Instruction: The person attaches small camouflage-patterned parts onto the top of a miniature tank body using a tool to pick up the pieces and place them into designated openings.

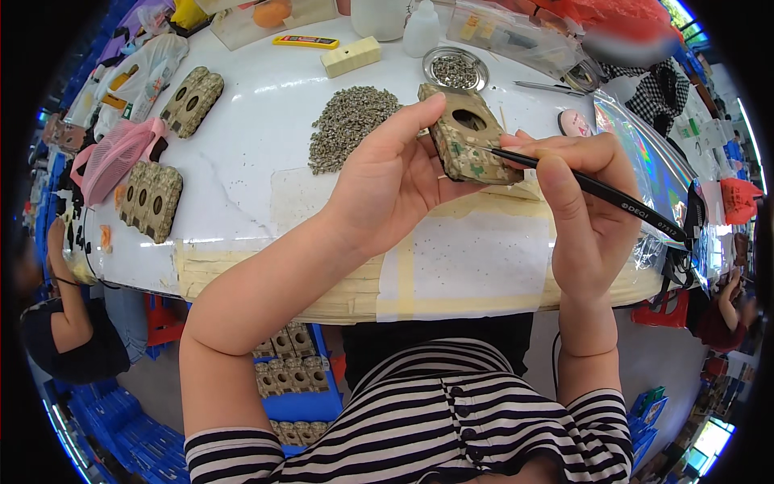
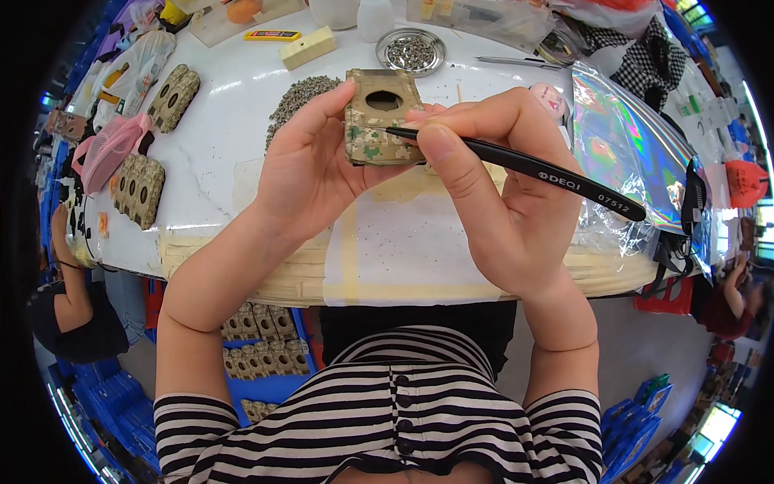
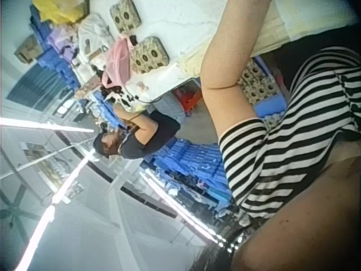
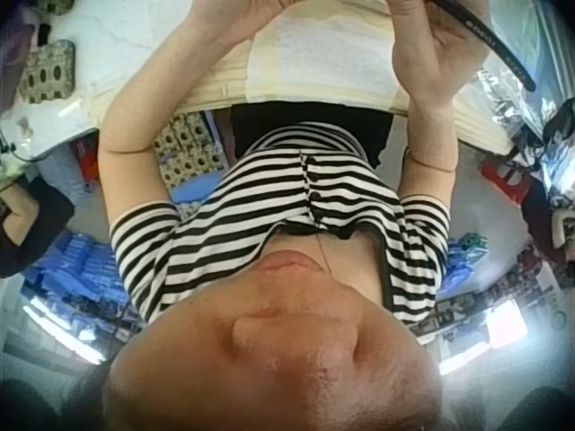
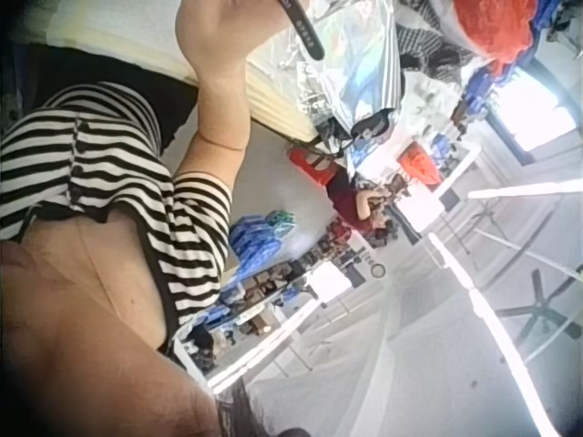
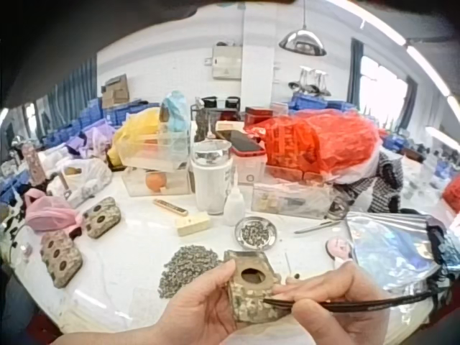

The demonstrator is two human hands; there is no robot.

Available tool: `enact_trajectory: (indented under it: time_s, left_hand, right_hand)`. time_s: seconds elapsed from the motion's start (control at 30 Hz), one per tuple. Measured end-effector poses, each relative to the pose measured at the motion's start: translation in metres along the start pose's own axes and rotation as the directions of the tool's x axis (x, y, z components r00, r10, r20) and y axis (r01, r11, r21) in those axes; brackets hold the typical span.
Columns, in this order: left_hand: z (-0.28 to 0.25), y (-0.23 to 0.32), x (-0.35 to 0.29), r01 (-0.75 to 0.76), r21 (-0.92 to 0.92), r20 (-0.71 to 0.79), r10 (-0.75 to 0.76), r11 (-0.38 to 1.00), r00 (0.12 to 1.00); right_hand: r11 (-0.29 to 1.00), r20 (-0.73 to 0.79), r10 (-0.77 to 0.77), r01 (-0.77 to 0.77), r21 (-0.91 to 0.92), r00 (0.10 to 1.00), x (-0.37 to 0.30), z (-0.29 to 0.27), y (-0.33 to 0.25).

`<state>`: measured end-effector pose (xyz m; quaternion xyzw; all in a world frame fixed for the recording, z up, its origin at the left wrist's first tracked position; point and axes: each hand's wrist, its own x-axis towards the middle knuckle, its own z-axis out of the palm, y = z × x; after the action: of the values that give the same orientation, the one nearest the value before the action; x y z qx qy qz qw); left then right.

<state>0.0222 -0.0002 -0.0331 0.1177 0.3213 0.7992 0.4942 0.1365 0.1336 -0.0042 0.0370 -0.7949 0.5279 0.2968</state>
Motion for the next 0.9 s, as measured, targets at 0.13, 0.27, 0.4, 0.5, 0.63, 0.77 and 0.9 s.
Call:
enact_trajectory:
  time_s: [0.13,0.27,0.4,0.5,0.63,0.77,0.9]
  left_hand:
    - [-0.0007,-0.0011,0.0005,0.005,-0.012,0.008,-0.005,1.000,1.000]
    - [-0.0006,-0.0014,0.0004,-0.006,0.010,-0.018,0.006,1.000,1.000]
    - [-0.0007,-0.0014,0.0003,-0.007,0.016,-0.023,0.007,1.000,1.000]
    - [-0.0012,-0.0020,0.0009,-0.009,0.018,-0.017,0.009,1.000,1.000]
    - [0.0000,-0.0016,0.0006,-0.007,0.009,-0.016,0.007,1.000,1.000]
    - [-0.0010,-0.0016,0.0005,-0.009,0.017,-0.003,0.009,1.000,1.000]
    - [-0.0016,-0.0019,0.0011,-0.010,0.024,-0.013,0.010,1.000,1.000]
  right_hand:
    - [0.995,-0.058,-0.024,0.029,0.099,0.998,-0.0010,0.0022,0.0060]
    - [1.000,-0.011,-0.014,0.014,0.018,1.000,-0.0011,0.0003,0.0031]
    - [1.000,0.021,-0.026,0.026,-0.012,0.999,-0.0013,-0.0001,0.0034]
    - [1.000,0.019,-0.031,0.031,-0.007,0.999,-0.0014,0.0004,0.0030]
    - [0.999,0.019,-0.039,0.039,-0.008,0.999,-0.0014,0.0005,0.0031]
    - [0.999,0.017,-0.041,0.041,-0.015,0.999,-0.0015,0.0011,0.0033]
    - [0.999,0.018,-0.042,0.042,-0.020,0.999,-0.0018,0.0005,0.0039]
